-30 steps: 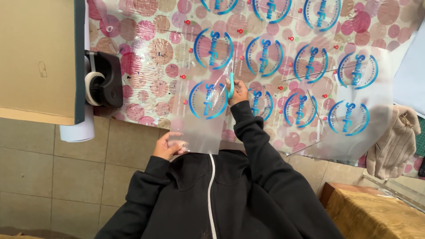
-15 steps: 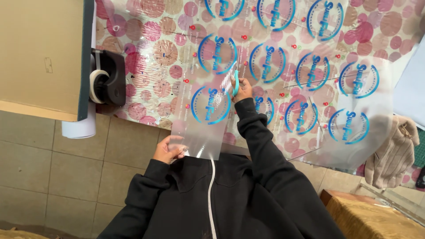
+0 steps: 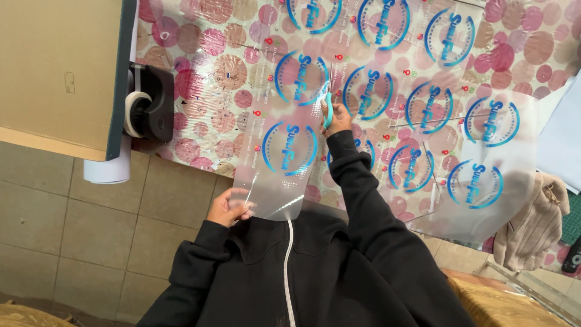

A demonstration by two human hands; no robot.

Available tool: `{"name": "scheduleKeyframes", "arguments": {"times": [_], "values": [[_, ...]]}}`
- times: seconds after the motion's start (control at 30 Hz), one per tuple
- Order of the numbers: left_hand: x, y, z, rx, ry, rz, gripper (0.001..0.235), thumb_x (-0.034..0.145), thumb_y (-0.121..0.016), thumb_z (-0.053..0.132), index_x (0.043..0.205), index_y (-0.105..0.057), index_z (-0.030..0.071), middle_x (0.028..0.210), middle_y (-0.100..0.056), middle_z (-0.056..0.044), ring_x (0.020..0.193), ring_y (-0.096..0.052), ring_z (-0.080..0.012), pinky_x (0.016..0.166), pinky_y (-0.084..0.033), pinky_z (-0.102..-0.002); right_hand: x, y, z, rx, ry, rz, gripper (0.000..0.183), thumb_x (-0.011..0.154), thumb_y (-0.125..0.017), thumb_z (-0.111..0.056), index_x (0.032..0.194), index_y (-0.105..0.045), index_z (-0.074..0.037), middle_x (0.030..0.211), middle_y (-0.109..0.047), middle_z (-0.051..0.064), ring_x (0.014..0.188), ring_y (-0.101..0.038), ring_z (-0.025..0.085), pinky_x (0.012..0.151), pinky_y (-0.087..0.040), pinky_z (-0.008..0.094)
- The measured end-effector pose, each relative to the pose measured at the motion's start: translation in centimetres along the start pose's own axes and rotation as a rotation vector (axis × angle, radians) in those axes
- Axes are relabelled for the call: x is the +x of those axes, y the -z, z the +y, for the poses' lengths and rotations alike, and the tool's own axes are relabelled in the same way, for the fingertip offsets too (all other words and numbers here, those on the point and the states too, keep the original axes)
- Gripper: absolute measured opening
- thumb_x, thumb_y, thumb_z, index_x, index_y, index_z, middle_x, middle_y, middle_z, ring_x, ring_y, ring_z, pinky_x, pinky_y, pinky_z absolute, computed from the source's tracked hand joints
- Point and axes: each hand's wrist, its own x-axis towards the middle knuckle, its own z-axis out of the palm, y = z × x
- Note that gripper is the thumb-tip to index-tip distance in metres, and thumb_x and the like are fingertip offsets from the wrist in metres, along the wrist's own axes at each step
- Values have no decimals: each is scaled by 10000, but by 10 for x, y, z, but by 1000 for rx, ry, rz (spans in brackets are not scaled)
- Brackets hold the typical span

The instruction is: Cutting circular labels from a plastic sheet and placing them into a box

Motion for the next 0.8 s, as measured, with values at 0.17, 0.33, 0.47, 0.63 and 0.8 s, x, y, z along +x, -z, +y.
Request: {"name": "scheduleKeyframes", "arguments": {"times": [0.17, 0.33, 0.47, 0.63, 0.8], "values": [[1, 0, -3, -1, -5, -2, 472, 848, -753, -60, 1293, -632, 39, 900, -746, -294, 692, -772, -299, 620, -698, -337, -6, -6, -10, -70, 58, 9, 395, 911, -872, -277, 1030, -586, -32, 508, -585, 150, 345, -582, 219, 305, -452, 267], [-5, -1, -1, -15, -8, 4, 473, 842, -748, -74, 1289, -636, 32, 886, -746, -287, 681, -772, -300, 617, -697, -341, 2, -16, -18, 12, 33, 32, 362, 932, -832, -266, 1056, -583, -33, 519, -571, 152, 344, -576, 232, 313, -465, 280], [-11, -1, 2, -10, 18, 2, 480, 836, -758, -79, 1288, -639, 28, 893, -746, -285, 695, -771, -308, 631, -695, -351, 11, -14, -17, -18, 62, 45, 388, 915, -859, -302, 1040, -601, -40, 517, -569, 162, 330, -555, 231, 315, -472, 296], [-15, -4, 4, -22, 9, 11, 472, 844, -758, -68, 1290, -639, 30, 893, -749, -283, 697, -773, -303, 629, -696, -343, 25, -6, -3, -80, 96, 8, 412, 915, -875, -307, 1019, -591, -28, 499, -574, 162, 325, -558, 240, 301, -476, 312], [-20, -8, 8, -19, 28, 19, 473, 839, -756, -86, 1285, -639, 23, 898, -744, -291, 699, -769, -305, 635, -696, -341, 18, -21, -9, 16, 125, 59, 414, 895, -883, -315, 1014, -608, -30, 517, -566, 149, 316, -534, 215, 306, -473, 297]]}}
